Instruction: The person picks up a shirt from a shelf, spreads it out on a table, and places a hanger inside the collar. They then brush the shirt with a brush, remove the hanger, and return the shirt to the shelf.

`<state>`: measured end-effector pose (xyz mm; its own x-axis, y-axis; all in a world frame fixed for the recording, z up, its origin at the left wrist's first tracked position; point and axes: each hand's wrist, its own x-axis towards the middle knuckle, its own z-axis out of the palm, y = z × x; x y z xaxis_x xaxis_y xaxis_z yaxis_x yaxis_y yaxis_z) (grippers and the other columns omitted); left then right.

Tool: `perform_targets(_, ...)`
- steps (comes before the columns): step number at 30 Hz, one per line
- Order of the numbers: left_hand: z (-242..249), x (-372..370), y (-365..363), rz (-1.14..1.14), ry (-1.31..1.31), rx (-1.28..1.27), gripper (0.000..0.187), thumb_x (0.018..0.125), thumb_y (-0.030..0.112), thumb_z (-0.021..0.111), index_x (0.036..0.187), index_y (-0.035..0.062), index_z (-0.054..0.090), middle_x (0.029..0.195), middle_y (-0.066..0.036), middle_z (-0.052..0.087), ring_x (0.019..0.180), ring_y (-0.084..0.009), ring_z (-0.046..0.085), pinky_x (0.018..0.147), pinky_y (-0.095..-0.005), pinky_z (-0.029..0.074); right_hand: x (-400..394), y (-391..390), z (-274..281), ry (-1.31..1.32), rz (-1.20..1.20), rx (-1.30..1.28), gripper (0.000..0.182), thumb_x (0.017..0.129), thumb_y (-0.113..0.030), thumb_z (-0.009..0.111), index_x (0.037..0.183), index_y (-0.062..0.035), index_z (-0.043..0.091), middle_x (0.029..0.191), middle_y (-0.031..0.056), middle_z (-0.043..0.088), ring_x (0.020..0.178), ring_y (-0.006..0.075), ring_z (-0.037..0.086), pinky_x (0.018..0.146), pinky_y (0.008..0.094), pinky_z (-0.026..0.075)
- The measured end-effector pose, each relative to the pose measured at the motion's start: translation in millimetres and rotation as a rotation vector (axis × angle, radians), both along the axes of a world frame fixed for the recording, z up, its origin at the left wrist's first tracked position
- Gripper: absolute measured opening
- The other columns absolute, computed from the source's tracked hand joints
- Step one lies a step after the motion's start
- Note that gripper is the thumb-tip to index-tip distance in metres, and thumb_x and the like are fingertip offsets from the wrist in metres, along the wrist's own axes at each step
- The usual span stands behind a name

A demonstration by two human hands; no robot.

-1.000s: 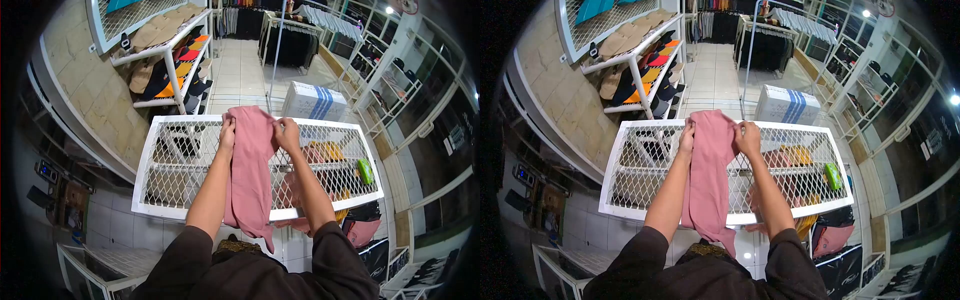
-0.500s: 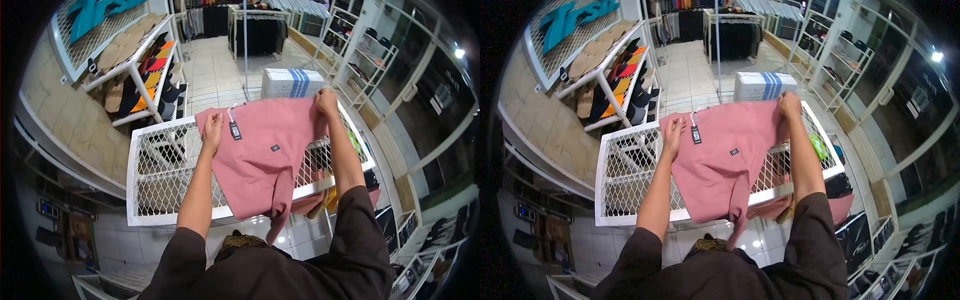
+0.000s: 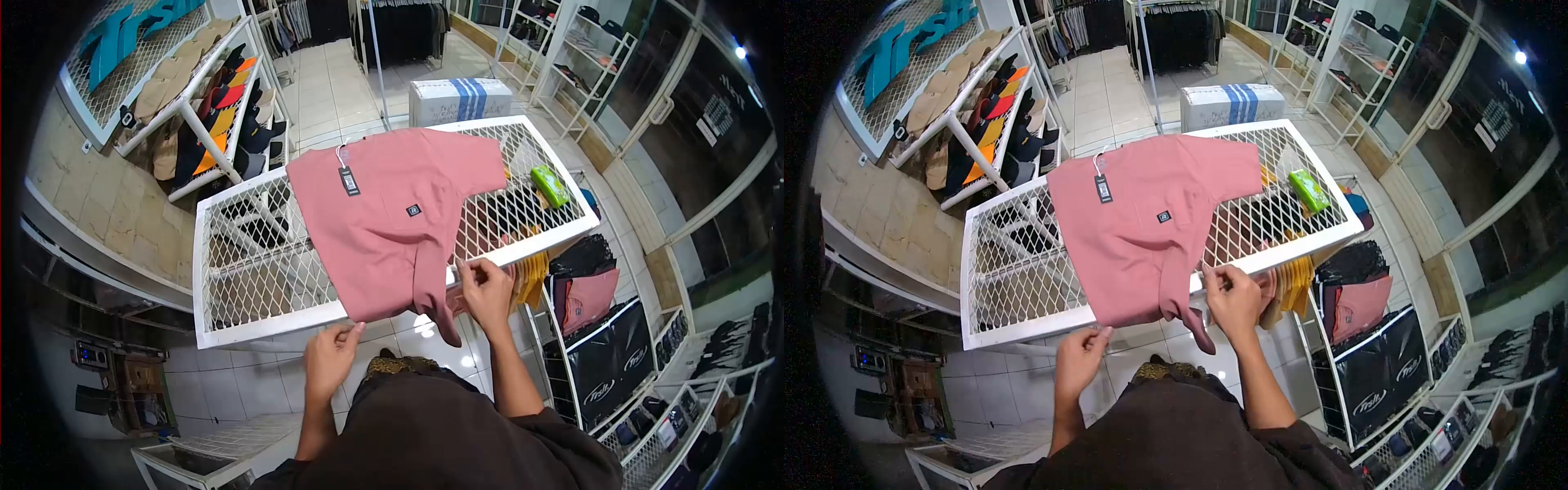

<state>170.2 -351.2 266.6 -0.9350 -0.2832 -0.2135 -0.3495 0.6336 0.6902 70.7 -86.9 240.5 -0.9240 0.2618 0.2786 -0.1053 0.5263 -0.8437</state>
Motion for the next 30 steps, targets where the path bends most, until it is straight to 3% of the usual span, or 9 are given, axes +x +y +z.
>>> perform_targets(1,-7,3,6,0.002,-0.001,-0.005,0.031,0.096,0.027,0.071,0.093,-0.0042,0.074,0.073,-0.007,0.071,0.066,-0.0101,0.064,0.062,-0.0286,0.05,-3,-3,5,-0.001,0.002,-0.005,0.022,0.089,-0.021,0.074,0.083,0.0001,0.072,0.067,0.0096,0.068,0.059,0.0184,0.064,0.059,0.033,0.05)
perform_targets(3,-33,1,14,0.046,0.22,0.023,0.038,0.094,0.039,0.071,0.1,0.0011,0.075,0.085,-0.018,0.076,0.08,-0.0299,0.075,0.071,-0.037,0.055,-13,-7,18,0.05,0.007,0.245,0.024,0.086,-0.026,0.073,0.081,-0.002,0.072,0.074,0.0123,0.068,0.065,0.0295,0.067,0.062,0.0393,0.052)
perform_targets(4,-53,-2,15,0.096,0.205,0.215,0.034,0.094,0.032,0.072,0.1,-0.0006,0.074,0.085,-0.017,0.075,0.079,-0.0283,0.074,0.071,-0.0368,0.054,-20,-10,13,-0.03,0.022,0.251,0.025,0.083,-0.03,0.072,0.08,-0.0052,0.071,0.082,0.0134,0.069,0.075,0.0363,0.068,0.068,0.046,0.052)
perform_targets(8,-63,-8,34,0.113,0.565,0.259,0.02,0.096,0.016,0.07,0.097,-0.0041,0.071,0.083,-0.012,0.069,0.075,-0.0205,0.068,0.071,-0.0332,0.051,-32,-15,5,-0.077,0.075,0.408,0.026,0.084,-0.034,0.071,0.084,-0.0081,0.07,0.089,0.0162,0.068,0.084,0.0385,0.068,0.076,0.0505,0.051)
perform_targets(13,-62,-1,30,0.189,0.628,0.243,0.021,0.1,0.017,0.065,0.095,-0.0032,0.065,0.08,-0.005,0.059,0.074,-0.0131,0.059,0.07,-0.0276,0.048,-40,-14,-5,-0.015,0.082,0.467,0.025,0.088,-0.031,0.067,0.088,-0.0059,0.07,0.093,0.0185,0.068,0.086,0.0396,0.067,0.077,0.0494,0.052)
perform_targets(16,-57,0,15,0.252,0.659,0.48,0.023,0.108,0.022,0.053,0.096,0.0028,0.058,0.084,0.001,0.059,0.078,-0.0052,0.052,0.07,-0.0229,0.043,-51,2,-4,0.101,0.1,0.102,0.027,0.095,-0.03,0.061,0.098,-0.0033,0.065,0.095,0.0214,0.068,0.085,0.0413,0.067,0.079,0.0479,0.052)
perform_targets(18,-41,1,5,0.324,0.72,0.583,0.024,0.109,0.023,0.051,0.098,0.0029,0.058,0.086,0.001,0.061,0.079,-0.0044,0.053,0.072,-0.0223,0.044,-55,30,-4,0.084,-0.004,-0.012,0.026,0.104,-0.027,0.052,0.109,-0.0011,0.057,0.089,0.0231,0.068,0.08,0.0351,0.067,0.075,0.0463,0.051)
perform_targets(22,-39,15,-10,0.286,0.669,0.581,0.023,0.109,0.021,0.052,0.1,0.0018,0.06,0.084,0.002,0.062,0.075,-0.0029,0.052,0.069,-0.0216,0.044,-57,63,-3,0.09,0.057,-0.19,0.028,0.103,-0.029,0.058,0.108,-0.0016,0.056,0.076,0.0169,0.061,0.069,0.0254,0.059,0.068,0.0376,0.048)
perform_targets(30,-89,39,-11,0.299,0.375,0.613,0.021,0.106,0.021,0.057,0.103,0.0009,0.061,0.082,0.0,0.064,0.074,-0.0042,0.055,0.066,-0.0209,0.044,-16,48,6,0.17,-0.165,0.334,0.035,0.091,-0.027,0.071,0.117,-0.0048,0.063,0.093,0.0167,0.063,0.079,0.0356,0.062,0.075,0.047,0.049)
